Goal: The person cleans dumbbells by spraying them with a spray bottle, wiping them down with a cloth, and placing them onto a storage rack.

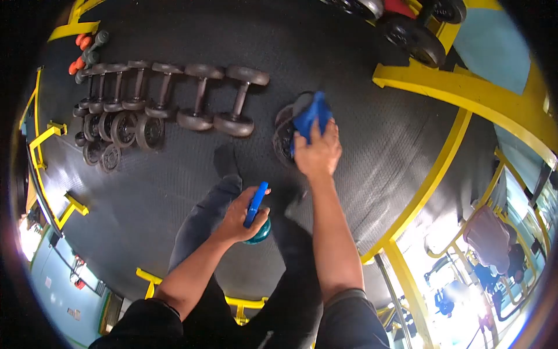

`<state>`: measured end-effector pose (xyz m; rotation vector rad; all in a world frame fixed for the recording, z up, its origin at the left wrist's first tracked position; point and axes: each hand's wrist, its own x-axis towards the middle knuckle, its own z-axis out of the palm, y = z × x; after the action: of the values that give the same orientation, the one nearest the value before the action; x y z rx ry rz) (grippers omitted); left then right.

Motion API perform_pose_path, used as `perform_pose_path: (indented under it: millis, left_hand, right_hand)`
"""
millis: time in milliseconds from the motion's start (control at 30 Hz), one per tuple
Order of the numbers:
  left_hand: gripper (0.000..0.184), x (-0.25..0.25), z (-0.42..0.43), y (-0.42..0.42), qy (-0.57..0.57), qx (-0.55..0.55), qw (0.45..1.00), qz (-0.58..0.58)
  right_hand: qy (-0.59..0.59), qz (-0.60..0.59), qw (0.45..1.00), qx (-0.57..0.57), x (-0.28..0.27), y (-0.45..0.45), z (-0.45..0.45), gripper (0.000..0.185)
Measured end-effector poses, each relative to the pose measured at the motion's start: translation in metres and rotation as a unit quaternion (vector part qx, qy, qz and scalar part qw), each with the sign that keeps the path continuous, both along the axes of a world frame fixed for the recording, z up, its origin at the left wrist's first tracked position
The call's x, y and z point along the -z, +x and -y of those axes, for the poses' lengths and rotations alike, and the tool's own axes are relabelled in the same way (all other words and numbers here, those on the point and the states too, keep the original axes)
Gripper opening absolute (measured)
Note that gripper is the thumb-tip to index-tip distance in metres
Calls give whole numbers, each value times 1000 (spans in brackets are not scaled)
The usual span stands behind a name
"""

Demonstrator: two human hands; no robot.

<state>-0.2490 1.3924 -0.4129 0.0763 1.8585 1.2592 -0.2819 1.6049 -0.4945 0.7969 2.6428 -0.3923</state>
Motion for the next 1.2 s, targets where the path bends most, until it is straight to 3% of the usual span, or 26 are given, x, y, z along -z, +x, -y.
perform_pose_path:
  millis: [100,200,233,300,367,433,600,733,767,800,833,867,933,1000,1067,1133,1167,1200]
  left_hand:
    - [44,26,4,-25,-54,-12,996,-67]
    - [44,26,-4,-61,-32,-26,984,-171]
    - [44,17,-5,-75,-28,9,987,-161]
    - [43,5,-7,-90,-4,3,982,-189]
    - [41,0,-11,-103,21,-35,976,-212]
    - [42,-4,-12,-103,34,-33,965,-258]
    - [41,-21,-25,-80,23,41,930,-366]
    - [40,-23,-35,-54,25,118,894,-431]
    - [39,-19,-41,-57,26,114,906,-407]
    - [38,-21,-47,-61,33,108,914,-390]
    - [38,-30,-52,-62,38,109,910,-399]
    - [37,-37,-56,-65,31,116,904,-410]
    - [36,-46,-61,-76,29,120,895,-428]
    - [34,-53,-50,-83,21,91,874,-477]
    - [28,-52,-35,-85,59,10,866,-497]
    - [28,-51,-16,-83,9,-3,868,-497]
    - [37,-44,-5,-84,-12,31,850,-525]
    - [37,-43,3,-81,-18,18,852,-523]
  right_hand:
    - [90,-75,992,-48,23,-12,44,58]
    - [-40,-104,974,-198,22,53,49,60]
    - [-43,-100,975,-192,19,70,34,60]
    - [65,-72,985,-143,25,86,-4,56]
    - [118,-115,978,-131,45,50,-20,56]
    - [152,-145,978,-14,55,0,-7,54]
    - [48,-190,980,-12,59,-13,-2,55]
    - [137,-326,932,-84,43,-6,18,49]
    - [1,-174,978,-114,30,-4,23,47]
    - [-130,-23,981,-141,8,-8,28,47]
    - [-124,-32,982,-139,7,5,29,47]
    - [-93,-113,966,-212,23,34,33,48]
    - [-27,-262,897,-355,54,80,39,52]
    - [0,-293,896,-334,51,105,11,55]
    - [62,-302,919,-247,57,112,-24,46]
    - [226,-342,903,-125,70,92,-59,30]
    - [34,-313,949,28,86,87,-87,29]
    - [-156,-264,934,184,97,77,-105,32]
